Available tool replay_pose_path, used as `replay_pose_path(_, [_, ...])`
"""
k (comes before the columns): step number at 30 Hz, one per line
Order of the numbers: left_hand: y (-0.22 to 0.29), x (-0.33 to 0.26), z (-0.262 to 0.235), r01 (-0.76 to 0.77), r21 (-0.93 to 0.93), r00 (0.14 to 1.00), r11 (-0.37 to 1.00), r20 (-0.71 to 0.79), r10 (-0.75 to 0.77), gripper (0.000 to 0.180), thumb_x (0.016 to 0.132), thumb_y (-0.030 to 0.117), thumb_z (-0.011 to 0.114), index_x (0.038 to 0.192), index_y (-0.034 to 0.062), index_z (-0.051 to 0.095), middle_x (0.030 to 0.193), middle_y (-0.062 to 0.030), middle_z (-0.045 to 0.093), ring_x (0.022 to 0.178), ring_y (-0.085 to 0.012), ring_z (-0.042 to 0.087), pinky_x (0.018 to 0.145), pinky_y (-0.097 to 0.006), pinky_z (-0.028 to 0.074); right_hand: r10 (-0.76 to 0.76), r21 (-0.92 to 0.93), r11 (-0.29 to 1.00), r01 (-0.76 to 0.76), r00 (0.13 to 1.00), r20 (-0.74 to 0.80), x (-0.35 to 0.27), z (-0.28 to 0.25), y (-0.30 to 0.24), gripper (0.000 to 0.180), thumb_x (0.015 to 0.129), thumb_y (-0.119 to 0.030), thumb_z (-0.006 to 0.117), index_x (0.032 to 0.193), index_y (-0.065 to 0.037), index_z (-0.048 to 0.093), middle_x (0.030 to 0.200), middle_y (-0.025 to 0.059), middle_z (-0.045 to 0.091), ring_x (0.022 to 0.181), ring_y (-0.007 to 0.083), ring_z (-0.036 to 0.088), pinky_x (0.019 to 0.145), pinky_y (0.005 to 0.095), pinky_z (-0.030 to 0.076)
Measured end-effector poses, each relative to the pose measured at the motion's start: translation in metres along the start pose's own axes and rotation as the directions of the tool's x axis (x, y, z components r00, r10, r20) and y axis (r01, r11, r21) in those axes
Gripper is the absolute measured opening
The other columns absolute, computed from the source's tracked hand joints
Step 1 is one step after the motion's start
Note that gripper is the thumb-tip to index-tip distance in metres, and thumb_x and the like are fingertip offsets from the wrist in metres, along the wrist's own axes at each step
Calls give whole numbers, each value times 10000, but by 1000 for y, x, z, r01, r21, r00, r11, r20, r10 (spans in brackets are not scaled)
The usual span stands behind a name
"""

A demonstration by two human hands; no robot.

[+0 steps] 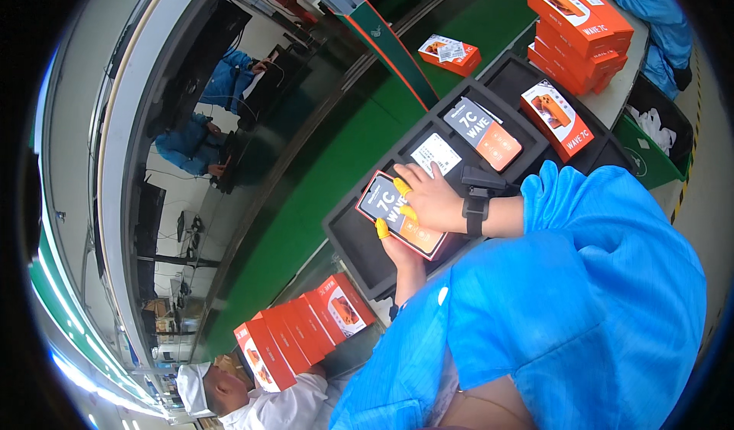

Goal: Packaging smartphones, instruction manuals, and screen protectors into retail boxes on a factory assembly line.

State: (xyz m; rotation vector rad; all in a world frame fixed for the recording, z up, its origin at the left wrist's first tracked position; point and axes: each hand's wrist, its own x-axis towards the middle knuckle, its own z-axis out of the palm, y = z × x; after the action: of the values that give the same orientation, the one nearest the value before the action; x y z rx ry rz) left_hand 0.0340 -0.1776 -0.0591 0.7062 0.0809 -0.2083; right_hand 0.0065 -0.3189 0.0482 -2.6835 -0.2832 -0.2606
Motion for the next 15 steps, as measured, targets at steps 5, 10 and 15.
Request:
replay_pose_path(5, [3,1,2,-29,28,1000,999,-10,29,497,927,363,436,1317,54,431,1283,-131,533,1152,-291,542,990,-413,430,158,429,902,-55,965,-209,6,7,37,458,836,-218,644,1184,61,539,1389,224,362,1249,403,395,1043,440,346])
replay_pose_path(10, [2,4,-2,-11,24,998,1000,-56,13,524,908,414,414,1271,44,489,1232,-128,583,1103,-299,581,948,-424,463,318,255,938,-234,875,-366,-13,-45,118,535,787,-209,693,1203,73,511,1341,251,410,1200,386,453,1016,411,386])
replay_pose_path(15, [5,-2,9,15,33,999,999,-46,-13,518,901,416,438,1260,46,495,1207,-123,595,1077,-290,597,922,-413,483,536,-55,763,-644,678,-503,-81,-61,247,661,708,-289,762,1243,8,512,1356,232,398,1254,384,394,991,419,408])
